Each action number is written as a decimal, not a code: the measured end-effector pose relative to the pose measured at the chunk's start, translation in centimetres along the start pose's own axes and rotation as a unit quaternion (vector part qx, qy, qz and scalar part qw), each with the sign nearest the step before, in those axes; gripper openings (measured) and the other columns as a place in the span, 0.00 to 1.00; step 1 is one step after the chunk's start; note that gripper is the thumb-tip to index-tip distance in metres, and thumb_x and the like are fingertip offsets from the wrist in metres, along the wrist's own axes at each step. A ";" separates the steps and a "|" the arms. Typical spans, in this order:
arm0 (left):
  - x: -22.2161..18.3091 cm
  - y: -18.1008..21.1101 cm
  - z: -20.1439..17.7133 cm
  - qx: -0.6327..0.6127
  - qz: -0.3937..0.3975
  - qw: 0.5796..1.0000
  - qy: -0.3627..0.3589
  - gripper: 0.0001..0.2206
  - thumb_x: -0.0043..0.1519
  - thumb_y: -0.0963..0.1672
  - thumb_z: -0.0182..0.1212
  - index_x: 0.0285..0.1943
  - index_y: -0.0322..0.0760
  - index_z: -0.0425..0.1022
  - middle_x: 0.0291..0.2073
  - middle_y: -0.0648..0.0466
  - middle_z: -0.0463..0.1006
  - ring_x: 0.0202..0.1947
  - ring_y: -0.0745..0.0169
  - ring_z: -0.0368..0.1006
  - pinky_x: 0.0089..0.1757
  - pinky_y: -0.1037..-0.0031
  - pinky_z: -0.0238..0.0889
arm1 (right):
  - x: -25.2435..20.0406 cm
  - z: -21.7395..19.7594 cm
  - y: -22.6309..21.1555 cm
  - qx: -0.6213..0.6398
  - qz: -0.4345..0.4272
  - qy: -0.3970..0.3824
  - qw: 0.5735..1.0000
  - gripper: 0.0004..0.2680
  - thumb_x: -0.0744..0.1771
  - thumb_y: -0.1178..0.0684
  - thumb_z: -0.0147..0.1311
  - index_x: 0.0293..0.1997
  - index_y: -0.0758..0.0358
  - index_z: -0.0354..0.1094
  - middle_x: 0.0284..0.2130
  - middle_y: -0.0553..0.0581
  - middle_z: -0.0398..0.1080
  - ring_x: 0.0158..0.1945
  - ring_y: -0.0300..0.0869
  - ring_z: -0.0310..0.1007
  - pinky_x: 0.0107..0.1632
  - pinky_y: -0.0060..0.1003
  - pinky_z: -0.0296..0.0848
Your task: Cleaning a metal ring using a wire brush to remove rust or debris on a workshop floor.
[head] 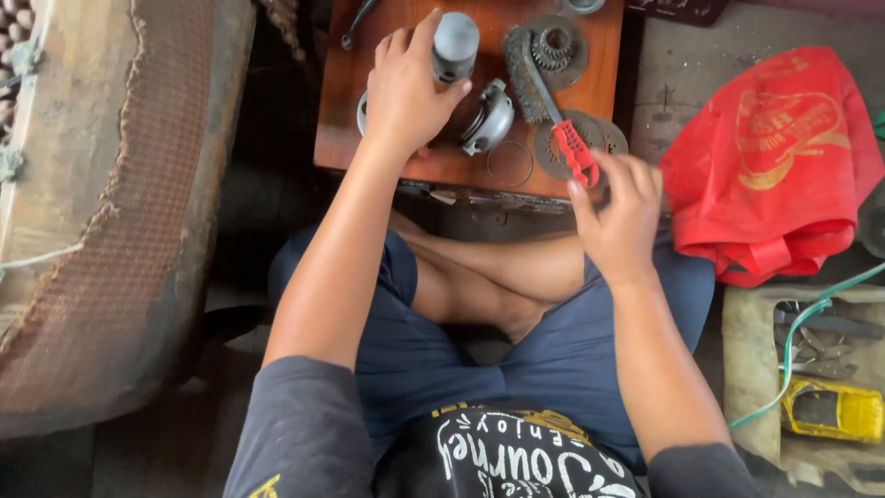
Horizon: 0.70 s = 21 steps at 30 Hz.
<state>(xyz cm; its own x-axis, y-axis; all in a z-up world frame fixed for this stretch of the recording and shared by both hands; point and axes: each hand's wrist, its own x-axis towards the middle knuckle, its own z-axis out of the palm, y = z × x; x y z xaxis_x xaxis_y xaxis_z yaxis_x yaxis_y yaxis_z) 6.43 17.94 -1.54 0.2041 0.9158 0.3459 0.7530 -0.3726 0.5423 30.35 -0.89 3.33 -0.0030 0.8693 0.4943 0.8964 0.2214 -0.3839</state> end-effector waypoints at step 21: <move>1.8 0.2 1.6 0.001 0.051 0.998 0.022 0.36 0.56 0.45 0.80 0.71 0.48 0.61 0.67 0.46 0.63 0.58 0.41 0.68 0.48 0.56 0.70 | 4.7 4.8 4.3 0.108 0.189 -0.107 0.970 0.07 0.63 0.63 0.61 0.41 0.73 0.69 0.27 0.57 0.70 0.26 0.40 0.64 0.31 0.33 0.67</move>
<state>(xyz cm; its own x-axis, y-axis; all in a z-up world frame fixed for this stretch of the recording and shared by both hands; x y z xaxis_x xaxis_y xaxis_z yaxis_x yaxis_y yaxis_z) 7.92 19.75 -2.07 0.2525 0.8652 0.4333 0.7303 -0.4642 0.5012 32.07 6.27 0.32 0.1949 0.9731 0.1230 0.7382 -0.0629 -0.6716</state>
